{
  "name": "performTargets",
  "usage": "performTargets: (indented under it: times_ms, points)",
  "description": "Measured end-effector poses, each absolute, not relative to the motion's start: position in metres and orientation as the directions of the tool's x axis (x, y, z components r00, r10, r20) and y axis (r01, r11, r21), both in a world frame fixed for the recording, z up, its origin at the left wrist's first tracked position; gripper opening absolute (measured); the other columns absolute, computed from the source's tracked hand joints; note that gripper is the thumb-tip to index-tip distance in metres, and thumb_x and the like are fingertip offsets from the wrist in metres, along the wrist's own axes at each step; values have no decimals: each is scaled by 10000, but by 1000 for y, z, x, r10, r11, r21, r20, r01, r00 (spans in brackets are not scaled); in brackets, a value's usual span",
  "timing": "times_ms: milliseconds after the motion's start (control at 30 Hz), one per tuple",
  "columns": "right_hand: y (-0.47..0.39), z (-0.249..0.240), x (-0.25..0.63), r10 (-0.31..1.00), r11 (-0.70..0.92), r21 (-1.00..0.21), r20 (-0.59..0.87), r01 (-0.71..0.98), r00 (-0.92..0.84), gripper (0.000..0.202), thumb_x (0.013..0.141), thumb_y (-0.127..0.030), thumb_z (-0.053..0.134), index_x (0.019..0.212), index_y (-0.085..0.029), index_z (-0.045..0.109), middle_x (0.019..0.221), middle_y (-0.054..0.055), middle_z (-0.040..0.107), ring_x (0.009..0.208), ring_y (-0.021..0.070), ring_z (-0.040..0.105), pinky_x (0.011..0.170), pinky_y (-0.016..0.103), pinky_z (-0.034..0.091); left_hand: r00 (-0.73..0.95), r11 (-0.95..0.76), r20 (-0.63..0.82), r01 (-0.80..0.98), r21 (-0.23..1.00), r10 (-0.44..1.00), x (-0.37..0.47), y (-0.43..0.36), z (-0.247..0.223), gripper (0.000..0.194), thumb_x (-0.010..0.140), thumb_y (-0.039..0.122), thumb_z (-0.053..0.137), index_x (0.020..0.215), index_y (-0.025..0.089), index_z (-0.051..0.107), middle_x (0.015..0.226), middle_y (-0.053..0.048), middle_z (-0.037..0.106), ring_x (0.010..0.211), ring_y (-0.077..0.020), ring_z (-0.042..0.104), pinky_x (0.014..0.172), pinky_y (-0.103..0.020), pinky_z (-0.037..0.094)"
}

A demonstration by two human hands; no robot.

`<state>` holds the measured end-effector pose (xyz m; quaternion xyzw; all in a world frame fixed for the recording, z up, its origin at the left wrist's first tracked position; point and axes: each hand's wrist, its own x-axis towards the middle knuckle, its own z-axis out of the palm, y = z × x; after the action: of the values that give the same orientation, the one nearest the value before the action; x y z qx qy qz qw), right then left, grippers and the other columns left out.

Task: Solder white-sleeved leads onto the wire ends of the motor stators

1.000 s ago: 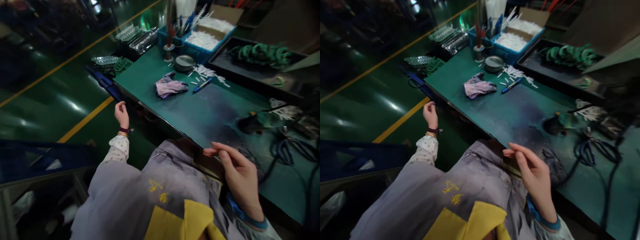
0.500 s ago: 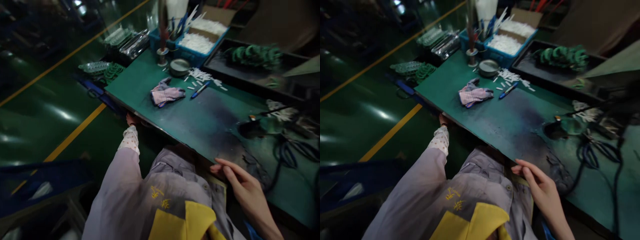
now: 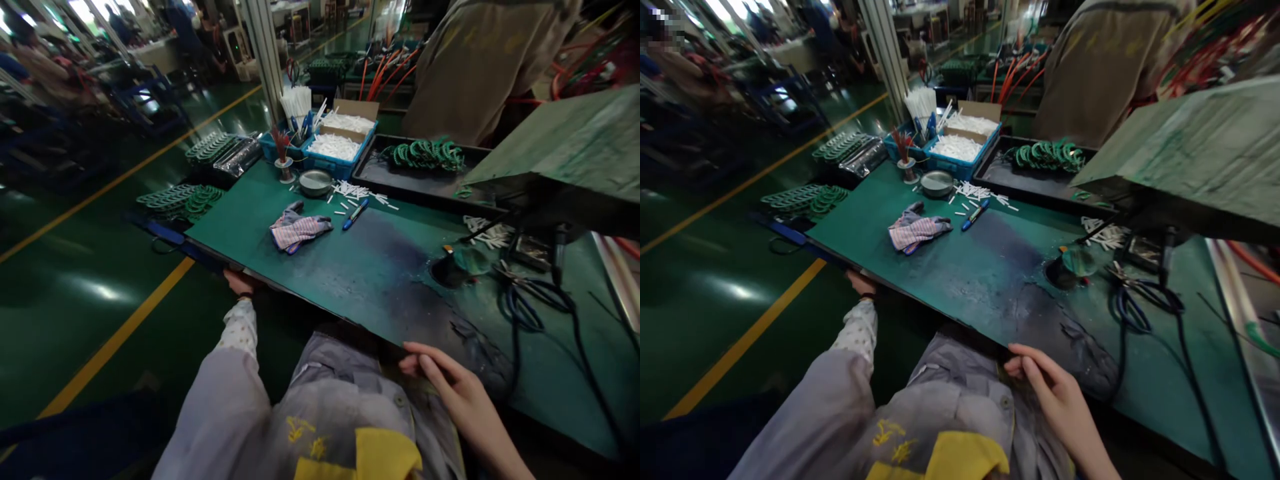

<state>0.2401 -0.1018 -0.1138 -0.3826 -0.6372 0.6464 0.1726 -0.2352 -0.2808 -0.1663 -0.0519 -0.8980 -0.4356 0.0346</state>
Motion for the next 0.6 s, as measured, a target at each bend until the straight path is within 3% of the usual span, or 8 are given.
performTargets:
  times_ms: [100,167,233,333,400,467,533,600]
  points:
    - [-101,-104,221,672,-97,-977,-203,187,-712,537,1006,-708,688,1149,-223,870,932,96,838,843,185,822,798,241,701,-965,629,123,-52,776,-232,-223,-301,-167,615,986,290,814,1503,105,537,1509,-201,617,1367,-349,631,1223,-614,509]
    - [-102,-97,209,616,-85,-990,-142,114,-775,507,1052,-666,648,1173,-224,864,946,90,838,849,177,814,798,253,698,-941,623,157,-68,779,-299,-208,-320,-159,744,875,257,870,1478,59,482,1461,-232,635,1353,-358,631,1254,-600,468]
    - [-102,-88,196,552,-58,-998,-63,37,-832,488,1089,-628,606,1197,-222,855,954,84,838,848,169,806,800,261,693,-934,627,226,3,779,-277,-189,-343,-144,782,773,331,929,1407,105,531,1426,-194,661,1365,-366,631,1269,-558,460]
    - [-99,-73,174,467,32,-999,52,-42,-883,472,1125,-588,560,1228,-224,842,969,72,841,862,159,804,831,268,677,-898,558,426,299,774,-110,-156,-370,-110,771,661,587,934,1227,167,624,1268,-129,711,1265,-374,670,1223,-562,508]
    - [-99,-62,157,402,104,-989,140,-107,-905,450,1131,-570,563,1258,-230,829,1037,69,850,944,168,815,905,290,666,-895,450,444,414,791,42,-129,-374,-82,801,655,689,933,1211,179,665,1151,-96,730,1148,-357,709,1179,-579,548]
    - [-103,-54,140,309,182,-962,251,-202,-917,444,1101,-571,633,1355,-243,793,1234,80,836,1152,199,802,1053,340,636,-883,288,415,464,837,219,-99,-364,-55,775,683,703,939,1221,202,694,1129,-91,754,1126,-355,741,1150,-557,584]
    - [-109,-49,127,188,260,-916,359,-306,-914,660,995,-618,778,1538,-255,686,1476,107,746,1378,254,718,1198,412,575,-791,-16,401,444,896,462,-68,-340,-31,806,751,746,884,1333,224,690,1273,-125,760,1231,-376,740,1162,-544,595]
    - [-116,-47,122,122,314,-876,420,-366,-899,1038,831,-672,918,1692,-249,519,1636,142,628,1502,309,631,1270,469,527,-643,-261,433,350,900,631,-40,-307,-12,751,806,690,881,1388,254,694,1340,-126,746,1253,-375,751,1128,-523,628]
